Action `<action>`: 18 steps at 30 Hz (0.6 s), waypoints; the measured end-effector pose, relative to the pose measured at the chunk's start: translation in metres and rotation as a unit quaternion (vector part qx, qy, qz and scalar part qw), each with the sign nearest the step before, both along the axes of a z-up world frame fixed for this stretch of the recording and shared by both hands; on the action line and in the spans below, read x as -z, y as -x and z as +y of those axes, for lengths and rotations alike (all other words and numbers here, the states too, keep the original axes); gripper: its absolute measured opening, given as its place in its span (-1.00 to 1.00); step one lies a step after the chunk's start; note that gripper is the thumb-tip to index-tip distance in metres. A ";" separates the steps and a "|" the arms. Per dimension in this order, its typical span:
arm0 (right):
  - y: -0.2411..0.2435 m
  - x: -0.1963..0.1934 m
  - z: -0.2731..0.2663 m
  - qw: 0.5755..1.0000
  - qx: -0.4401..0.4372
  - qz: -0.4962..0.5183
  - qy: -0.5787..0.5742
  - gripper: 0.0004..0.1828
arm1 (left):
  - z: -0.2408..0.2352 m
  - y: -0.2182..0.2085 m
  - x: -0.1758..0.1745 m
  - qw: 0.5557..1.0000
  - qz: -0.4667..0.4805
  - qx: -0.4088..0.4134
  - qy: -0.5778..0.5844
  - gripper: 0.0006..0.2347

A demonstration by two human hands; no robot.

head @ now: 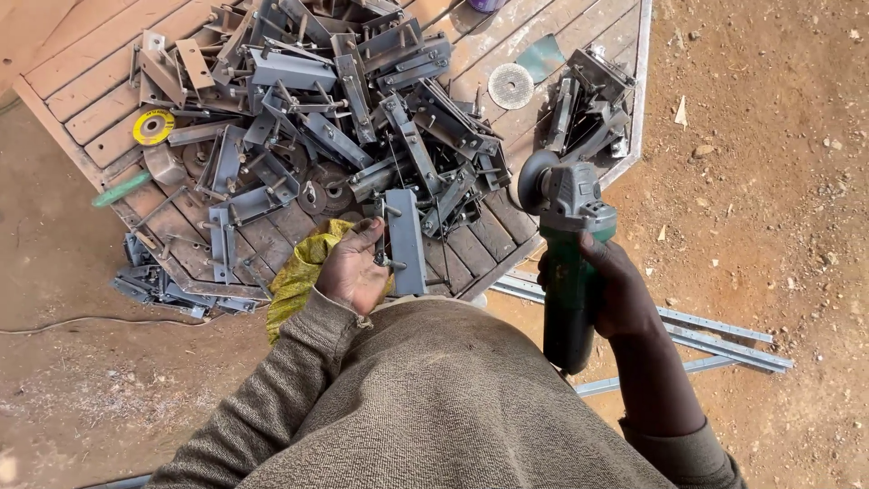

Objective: Grinding the edges and surfaces of small metal brackets using a handheld angle grinder

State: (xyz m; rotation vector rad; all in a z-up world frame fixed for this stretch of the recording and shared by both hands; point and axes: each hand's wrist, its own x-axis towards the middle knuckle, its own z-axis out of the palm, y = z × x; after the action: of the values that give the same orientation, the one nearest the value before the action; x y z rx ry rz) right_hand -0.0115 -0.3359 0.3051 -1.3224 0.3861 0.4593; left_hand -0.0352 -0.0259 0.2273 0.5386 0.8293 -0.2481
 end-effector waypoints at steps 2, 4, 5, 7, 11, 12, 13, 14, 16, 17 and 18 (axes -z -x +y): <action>-0.002 -0.004 0.005 0.999 0.029 0.015 -0.024 -0.38 | 0.003 0.000 0.008 1.000 0.006 -0.007 0.018 -0.80; -0.007 -0.005 0.006 0.997 0.057 0.031 -0.046 -0.33 | -0.001 0.001 0.003 0.999 0.014 -0.014 0.036 -0.78; -0.012 -0.004 0.004 0.997 0.046 0.027 -0.053 -0.36 | -0.007 0.003 -0.006 0.998 -0.001 -0.041 0.038 -0.77; -0.022 -0.003 0.004 0.997 0.033 0.023 -0.061 -0.40 | -0.010 0.002 -0.021 0.997 -0.016 -0.069 0.038 -0.75; -0.044 -0.006 0.003 0.997 0.023 -0.005 -0.073 -0.46 | -0.015 -0.007 -0.025 0.995 -0.021 -0.049 0.084 -0.73; -0.049 -0.008 0.002 0.997 0.022 -0.013 -0.076 -0.47 | -0.018 -0.010 -0.022 0.996 -0.037 -0.030 0.080 -0.72; -0.052 -0.010 0.003 0.997 0.020 -0.013 -0.077 -0.47 | -0.021 -0.006 -0.024 0.996 -0.038 -0.032 0.079 -0.72; -0.056 -0.012 0.003 0.993 0.037 0.000 -0.115 -0.50 | -0.024 -0.005 -0.026 0.995 -0.076 -0.022 0.060 -0.68; -0.061 -0.021 0.005 0.987 0.055 0.013 -0.153 -0.53 | -0.030 -0.004 -0.033 0.993 -0.114 -0.011 0.042 -0.62; -0.063 -0.027 0.007 0.982 0.073 0.020 -0.174 -0.53 | -0.033 -0.005 -0.037 0.989 -0.149 0.012 -0.017 -0.59; -0.066 -0.033 0.012 0.976 0.089 0.028 -0.198 -0.52 | -0.033 -0.006 -0.042 0.979 -0.184 0.034 -0.078 -0.56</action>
State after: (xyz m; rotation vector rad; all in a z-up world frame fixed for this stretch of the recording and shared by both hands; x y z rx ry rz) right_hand 0.0547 -0.3239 0.3382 -0.8816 0.4312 0.3984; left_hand -0.0290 -0.0588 0.2694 0.7353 0.4720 -0.1404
